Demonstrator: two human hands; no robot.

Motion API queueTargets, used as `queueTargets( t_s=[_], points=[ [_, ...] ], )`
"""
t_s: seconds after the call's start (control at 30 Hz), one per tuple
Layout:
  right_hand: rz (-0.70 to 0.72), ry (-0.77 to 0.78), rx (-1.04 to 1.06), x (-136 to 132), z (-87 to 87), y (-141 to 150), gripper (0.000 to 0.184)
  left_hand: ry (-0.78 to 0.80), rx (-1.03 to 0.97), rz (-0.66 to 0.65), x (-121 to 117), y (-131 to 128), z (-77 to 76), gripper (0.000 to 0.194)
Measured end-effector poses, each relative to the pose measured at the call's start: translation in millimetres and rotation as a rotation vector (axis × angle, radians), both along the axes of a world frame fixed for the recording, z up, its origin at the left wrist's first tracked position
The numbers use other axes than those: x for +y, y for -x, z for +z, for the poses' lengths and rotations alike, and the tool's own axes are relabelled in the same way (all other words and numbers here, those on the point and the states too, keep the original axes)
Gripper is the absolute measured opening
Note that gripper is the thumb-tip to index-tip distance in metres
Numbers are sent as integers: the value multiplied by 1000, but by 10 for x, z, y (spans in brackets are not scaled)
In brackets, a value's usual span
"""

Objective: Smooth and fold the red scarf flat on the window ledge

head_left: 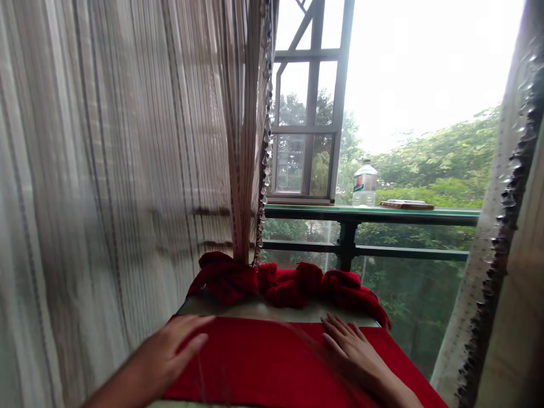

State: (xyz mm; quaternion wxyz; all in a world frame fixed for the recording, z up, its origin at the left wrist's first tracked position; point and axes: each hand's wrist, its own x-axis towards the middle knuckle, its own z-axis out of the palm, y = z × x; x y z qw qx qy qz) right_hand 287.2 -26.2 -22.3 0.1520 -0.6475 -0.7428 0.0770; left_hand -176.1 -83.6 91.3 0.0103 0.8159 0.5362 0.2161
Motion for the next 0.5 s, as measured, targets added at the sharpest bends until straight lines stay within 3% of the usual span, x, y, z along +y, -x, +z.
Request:
queueTargets(
  t_s=[0.13, 0.2, 0.33, 0.43, 0.5],
  points=[
    [-4, -8, -1, -31, 56, 13, 65, 331, 119, -321, 162, -1111, -157, 73],
    [2, -15, 5, -38, 63, 4, 65, 407, 136, -363, 201, -1336, -281, 74],
    [23, -39, 26, -34, 33, -28, 69, 413, 178, -313, 308, -1038, -423, 67],
    [26, -47, 38, -19, -4, -41, 67, 428, 184, -274, 363, -853, -320, 75],
    [19, -48, 34, -17, -16, -36, 66, 408, 179, -220, 363, -1007, -250, 79]
  ],
)
